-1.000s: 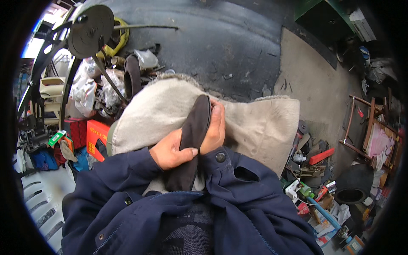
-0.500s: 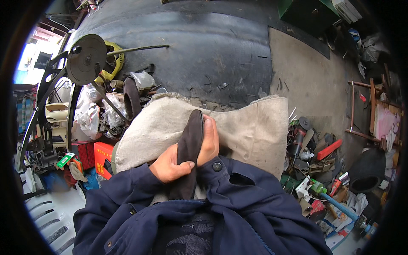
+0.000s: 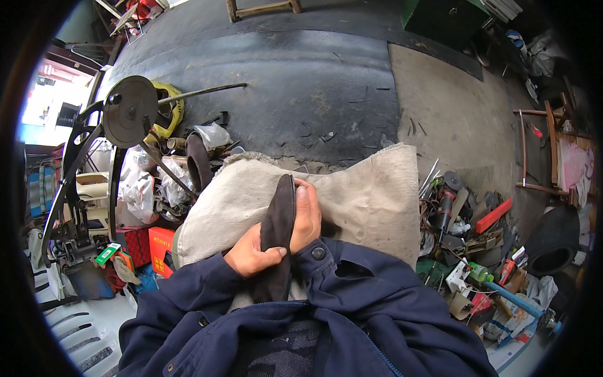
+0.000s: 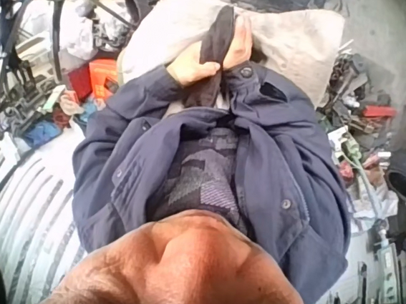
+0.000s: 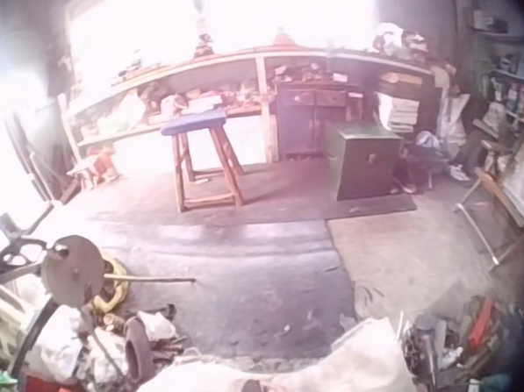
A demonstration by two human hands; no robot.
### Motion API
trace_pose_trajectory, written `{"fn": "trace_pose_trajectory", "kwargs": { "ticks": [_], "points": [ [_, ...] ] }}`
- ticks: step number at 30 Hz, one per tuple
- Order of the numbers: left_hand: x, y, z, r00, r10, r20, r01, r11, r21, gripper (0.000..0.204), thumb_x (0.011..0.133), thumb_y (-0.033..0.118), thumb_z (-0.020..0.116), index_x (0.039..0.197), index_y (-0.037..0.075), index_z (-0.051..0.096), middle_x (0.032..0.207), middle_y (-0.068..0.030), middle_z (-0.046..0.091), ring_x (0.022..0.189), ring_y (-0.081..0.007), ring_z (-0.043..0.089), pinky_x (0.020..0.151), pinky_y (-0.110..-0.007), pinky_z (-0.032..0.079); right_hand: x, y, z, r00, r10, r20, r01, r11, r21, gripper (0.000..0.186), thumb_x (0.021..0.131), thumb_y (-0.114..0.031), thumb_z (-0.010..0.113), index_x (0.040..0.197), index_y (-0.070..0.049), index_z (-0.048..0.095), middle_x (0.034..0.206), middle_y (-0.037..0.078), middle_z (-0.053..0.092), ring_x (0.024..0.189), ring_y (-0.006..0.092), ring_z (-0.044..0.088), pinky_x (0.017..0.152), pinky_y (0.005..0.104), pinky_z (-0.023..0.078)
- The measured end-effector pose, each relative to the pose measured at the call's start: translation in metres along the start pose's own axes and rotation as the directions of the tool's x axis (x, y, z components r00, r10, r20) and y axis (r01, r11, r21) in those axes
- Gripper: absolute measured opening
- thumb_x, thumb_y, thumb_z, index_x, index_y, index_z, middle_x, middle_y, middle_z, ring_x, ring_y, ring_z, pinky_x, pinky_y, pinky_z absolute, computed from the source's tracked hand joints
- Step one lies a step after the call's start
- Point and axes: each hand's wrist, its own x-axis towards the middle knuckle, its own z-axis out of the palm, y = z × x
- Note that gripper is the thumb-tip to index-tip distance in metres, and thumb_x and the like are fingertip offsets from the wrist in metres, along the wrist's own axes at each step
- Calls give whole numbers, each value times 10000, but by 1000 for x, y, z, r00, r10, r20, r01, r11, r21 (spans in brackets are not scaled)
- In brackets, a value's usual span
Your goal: The person holds a dark shoe sole, repeatedly presses and rubs its edges, and applies glue from a small bottle along the seam. The person continues to press the glued edges together and inspects the sole throughout the clip.
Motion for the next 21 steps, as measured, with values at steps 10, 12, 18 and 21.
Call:
{"fn": "trace_pose_trajectory", "kwargs": {
  "ticks": [10, 12, 18, 21],
  "points": [
    [4, -3, -5, 998, -55, -1, 54, 986, -156, 493, 840, 68, 636, 1309, -19, 507, 1172, -43, 609, 1093, -128, 546, 978, -294, 429, 2, 0, 5, 988, -154, 0, 154, 983, -97, 473, 1069, -374, 311, 1203, 3, 562, 1096, 116, 612, 1005, 215, 577, 935, 325, 450],
    [3, -3, -4, 1000, -27, 11, 29, 982, -185, 491, 842, 76, 642, 1306, -16, 510, 1165, -41, 609, 1089, -121, 544, 973, -292, 429, 1, 1, 3, 997, -77, 19, 77, 997, 9, 470, 1069, -379, 317, 1206, -1, 560, 1095, 106, 607, 1005, 204, 570, 938, 323, 448],
    [2, -3, -5, 1000, -13, 20, 16, 991, -133, 489, 837, 81, 649, 1297, -16, 515, 1158, -40, 613, 1080, -123, 548, 966, -292, 434, 1, 3, 0, 993, 98, 72, -112, 969, 221, 469, 1069, -380, 320, 1209, -2, 559, 1105, 104, 609, 1014, 198, 568, 937, 324, 449],
    [6, -5, -6, 999, -22, 26, 25, 993, -115, 487, 830, 77, 646, 1291, -18, 520, 1159, -45, 618, 1079, -129, 556, 964, -292, 438, 1, 2, 1, 1000, 21, 21, -23, 998, 66, 485, 1065, -388, 312, 1208, 1, 563, 1114, 121, 616, 1017, 220, 577, 939, 333, 451]
  ]
}}
